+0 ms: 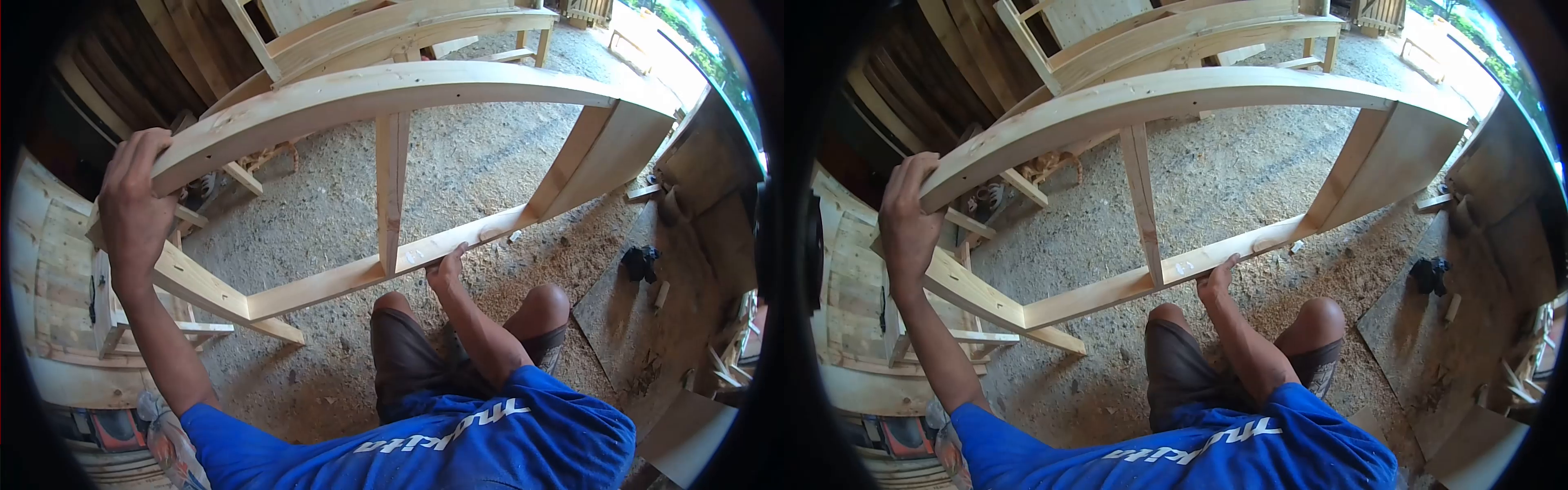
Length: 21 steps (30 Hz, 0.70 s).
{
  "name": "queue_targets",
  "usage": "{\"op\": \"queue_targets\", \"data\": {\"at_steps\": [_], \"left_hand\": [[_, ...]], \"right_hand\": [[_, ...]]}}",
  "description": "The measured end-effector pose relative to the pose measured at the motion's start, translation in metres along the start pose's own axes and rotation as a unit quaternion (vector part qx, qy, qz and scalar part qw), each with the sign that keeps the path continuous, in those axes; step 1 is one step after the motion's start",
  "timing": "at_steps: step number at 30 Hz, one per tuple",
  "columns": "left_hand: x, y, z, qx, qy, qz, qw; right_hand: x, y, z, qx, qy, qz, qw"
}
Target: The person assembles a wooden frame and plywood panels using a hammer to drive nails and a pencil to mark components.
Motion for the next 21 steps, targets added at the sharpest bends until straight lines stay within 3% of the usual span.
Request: {"op": "queue_targets", "data": {"at_steps": [1, 2, 4, 6, 8, 9, 11, 12, 14, 18, 19, 20, 21], "left_hand": [[-0.005, 0.000, 0.007, -0.001, -0.024, -0.059, 0.998], [-0.013, -0.002, 0.016, 0.000, -0.024, -0.054, 0.998], [-0.035, 0.010, 0.049, 0.120, 0.088, -0.137, 0.979], [-0.056, 0.039, 0.077, 0.046, 0.111, -0.155, 0.981], [-0.084, 0.053, 0.122, 0.077, 0.081, -0.240, 0.964], [-0.093, 0.057, 0.133, 0.077, 0.090, -0.240, 0.964], [-0.103, 0.064, 0.155, 0.133, 0.132, -0.218, 0.958], [-0.101, 0.070, 0.156, 0.132, 0.142, -0.221, 0.956], [-0.099, 0.069, 0.156, 0.222, 0.222, -0.129, 0.941], [-0.097, 0.057, 0.146, 0.380, 0.134, -0.109, 0.909], [-0.097, 0.061, 0.147, 0.414, 0.130, -0.131, 0.891], [-0.097, 0.060, 0.157, 0.409, 0.102, -0.191, 0.886], [-0.093, 0.061, 0.164, 0.419, 0.154, -0.177, 0.877]], "right_hand": [[0.004, 0.001, -0.003, 0.010, 0.002, -0.014, 1.000], [0.005, 0.004, -0.005, 0.009, -0.002, -0.018, 1.000], [-0.005, -0.006, -0.002, 0.012, 0.007, 0.041, 0.999], [-0.005, -0.002, -0.003, 0.036, 0.018, 0.028, 0.999], [0.003, -0.003, -0.008, 0.054, 0.012, 0.063, 0.997], [0.002, -0.008, -0.013, 0.045, 0.010, 0.065, 0.997], [-0.007, -0.036, -0.041, 0.179, -0.083, 0.059, 0.979], [-0.022, -0.060, -0.057, 0.247, -0.100, 0.107, 0.958], [0.034, -0.046, -0.107, 0.285, -0.188, 0.111, 0.933], [0.071, -0.027, -0.177, 0.263, -0.266, 0.066, 0.925], [0.107, -0.006, -0.194, 0.240, -0.270, 0.044, 0.931], [0.084, -0.023, -0.197, 0.248, -0.289, 0.042, 0.923], [0.090, -0.017, -0.216, 0.413, -0.327, 0.099, 0.844]]}}
Point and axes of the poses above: each hand's wrist, its own x-axis away from the middle knuckle, its own y-axis out of the palm, z = x × y, the point moved 5 cm from there along -x, towards the middle knuckle, and after that the axes turned 1 degree about -x, right-handed, at the moved point
